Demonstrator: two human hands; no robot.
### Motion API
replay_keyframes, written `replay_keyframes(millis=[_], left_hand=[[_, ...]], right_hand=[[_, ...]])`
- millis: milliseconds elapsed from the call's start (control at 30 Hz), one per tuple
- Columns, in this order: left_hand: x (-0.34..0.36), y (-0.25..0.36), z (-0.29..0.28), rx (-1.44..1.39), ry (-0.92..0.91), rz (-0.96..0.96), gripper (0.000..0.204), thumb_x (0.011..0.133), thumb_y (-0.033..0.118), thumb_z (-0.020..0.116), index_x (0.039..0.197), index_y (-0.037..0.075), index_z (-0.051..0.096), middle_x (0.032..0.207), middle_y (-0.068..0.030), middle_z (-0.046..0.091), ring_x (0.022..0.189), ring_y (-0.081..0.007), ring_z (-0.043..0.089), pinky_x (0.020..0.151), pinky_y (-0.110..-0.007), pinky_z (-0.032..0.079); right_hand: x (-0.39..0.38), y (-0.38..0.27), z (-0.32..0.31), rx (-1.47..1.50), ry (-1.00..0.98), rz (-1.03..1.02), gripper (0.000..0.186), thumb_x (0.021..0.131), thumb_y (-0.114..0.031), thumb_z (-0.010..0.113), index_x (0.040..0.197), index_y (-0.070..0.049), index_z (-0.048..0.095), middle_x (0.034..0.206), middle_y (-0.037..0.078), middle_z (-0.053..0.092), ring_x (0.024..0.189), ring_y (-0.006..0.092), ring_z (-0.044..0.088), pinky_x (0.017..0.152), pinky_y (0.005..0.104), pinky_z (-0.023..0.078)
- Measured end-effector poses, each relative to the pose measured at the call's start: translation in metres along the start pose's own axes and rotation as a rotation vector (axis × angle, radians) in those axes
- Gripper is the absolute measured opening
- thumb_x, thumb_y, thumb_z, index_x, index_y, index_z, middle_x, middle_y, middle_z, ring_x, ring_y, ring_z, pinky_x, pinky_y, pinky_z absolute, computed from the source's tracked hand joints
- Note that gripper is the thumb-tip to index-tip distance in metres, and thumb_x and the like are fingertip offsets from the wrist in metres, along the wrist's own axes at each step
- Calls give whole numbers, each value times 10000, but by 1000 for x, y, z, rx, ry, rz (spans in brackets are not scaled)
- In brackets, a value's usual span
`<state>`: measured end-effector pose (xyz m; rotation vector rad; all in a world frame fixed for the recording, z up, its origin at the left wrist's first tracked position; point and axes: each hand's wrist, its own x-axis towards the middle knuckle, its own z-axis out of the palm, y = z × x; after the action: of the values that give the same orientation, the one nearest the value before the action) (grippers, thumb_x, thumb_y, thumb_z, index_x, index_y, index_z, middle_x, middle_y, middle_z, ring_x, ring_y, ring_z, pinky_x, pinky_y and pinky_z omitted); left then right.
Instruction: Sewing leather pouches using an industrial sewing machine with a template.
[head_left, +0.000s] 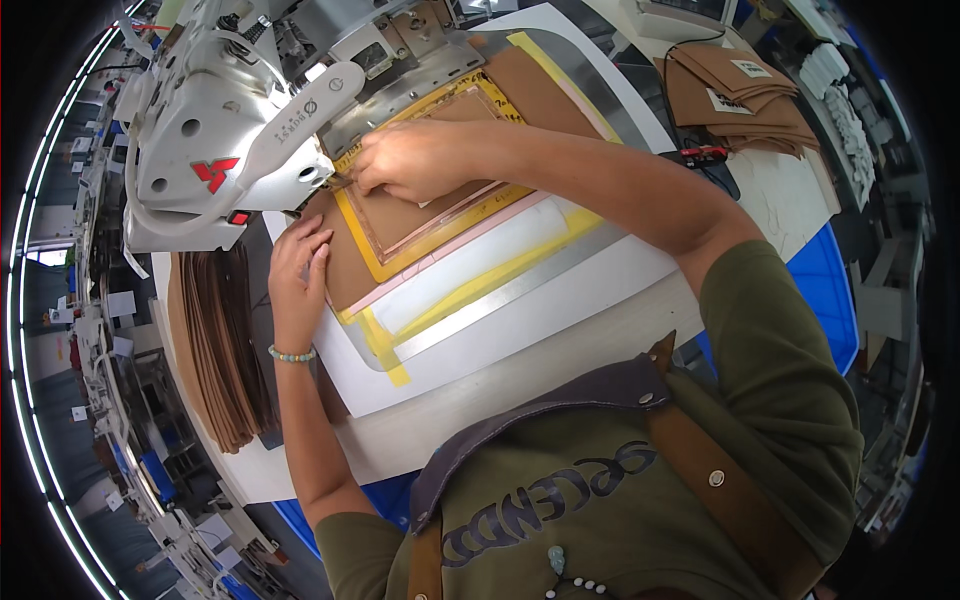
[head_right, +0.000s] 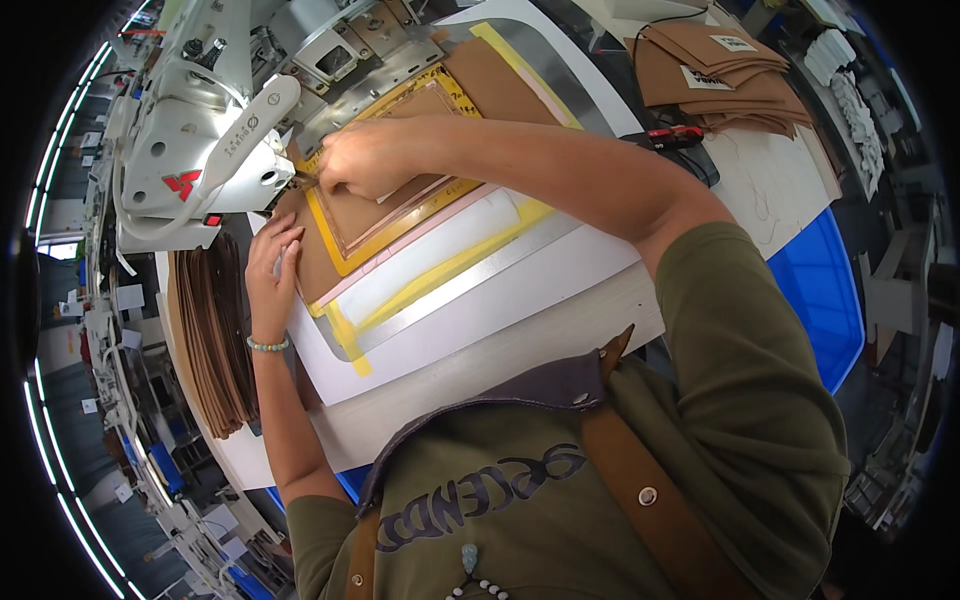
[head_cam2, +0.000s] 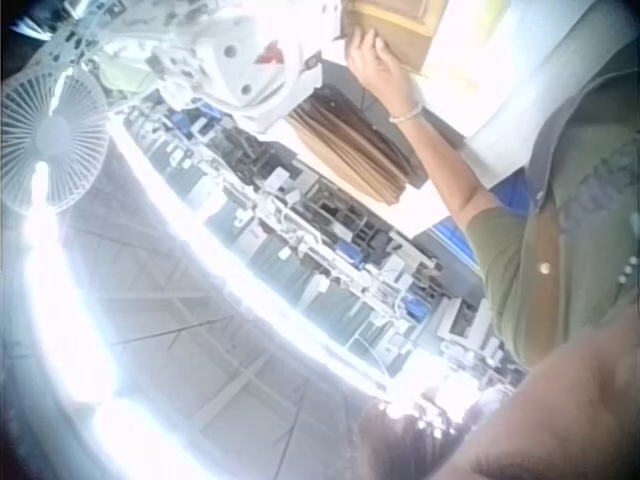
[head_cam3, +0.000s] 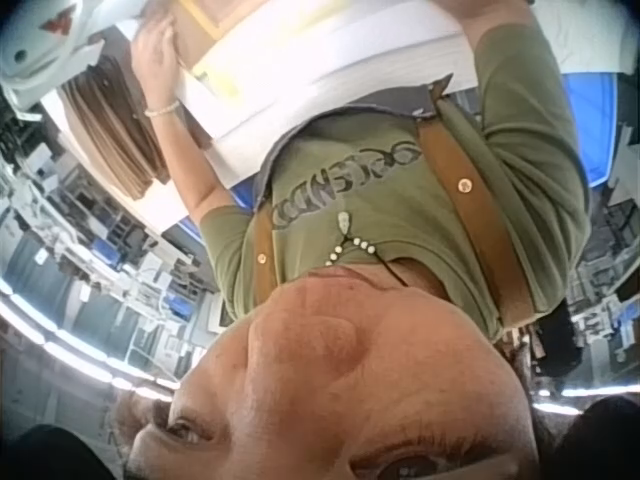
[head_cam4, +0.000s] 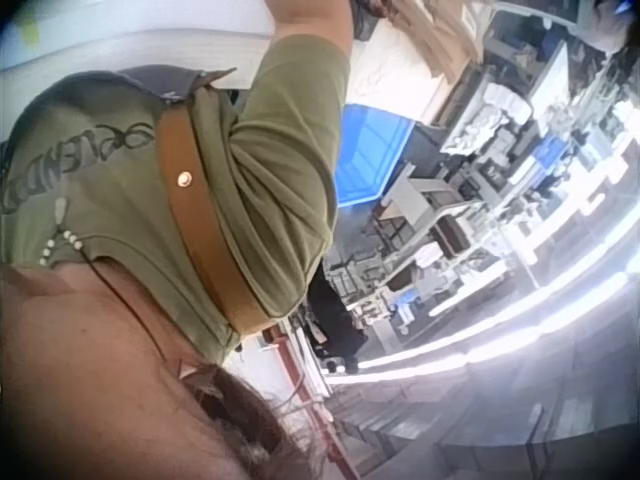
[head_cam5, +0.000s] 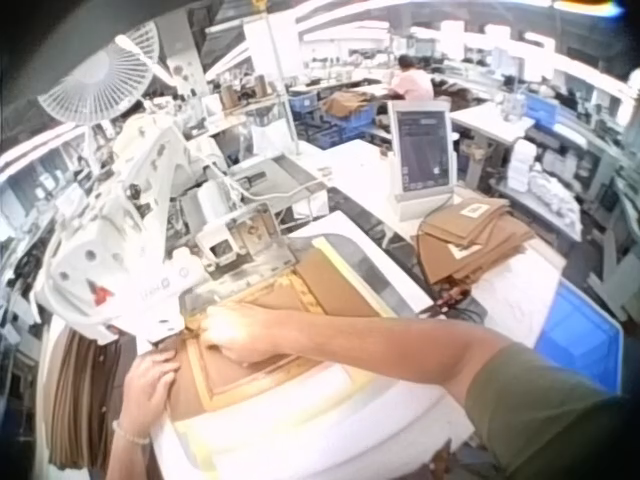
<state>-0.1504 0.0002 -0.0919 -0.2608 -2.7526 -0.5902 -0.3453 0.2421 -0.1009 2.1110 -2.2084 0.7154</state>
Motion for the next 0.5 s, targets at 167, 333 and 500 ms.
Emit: replay_keyframes(millis=[167, 333, 500], left_hand=[[5, 24, 1, -33, -21, 12, 188, 1034, 86, 658, 1175, 33, 771, 1342, -120, 735, 1325, -344, 635, 1143, -446, 475], [14, 48, -3, 22, -108, 108, 248, 1016, 62, 667, 1249, 28, 747, 1429, -120, 693, 1359, -358, 615, 1136, -464, 476], [22, 57, 10, 49, -184, 179, 379, 1012, 71, 673, 1390, 53, 683, 1561, -112, 607, 1436, -363, 557, 1183, -474, 431]], right_hand=[[-18, -6, -12, -28, -34, 8, 288, 964, -84, 647, 1221, -93, 777, 1319, 45, 727, 1267, 268, 608, 1100, 409, 504], [-71, -25, -73, -121, -93, 220, 343, 1022, -103, 625, 1352, -90, 716, 1381, 56, 702, 1339, 247, 583, 1135, 403, 482], [-133, -24, -70, -473, -147, 456, 450, 1014, -40, 601, 1463, -41, 625, 1518, 82, 626, 1409, 258, 547, 1183, 445, 433]])
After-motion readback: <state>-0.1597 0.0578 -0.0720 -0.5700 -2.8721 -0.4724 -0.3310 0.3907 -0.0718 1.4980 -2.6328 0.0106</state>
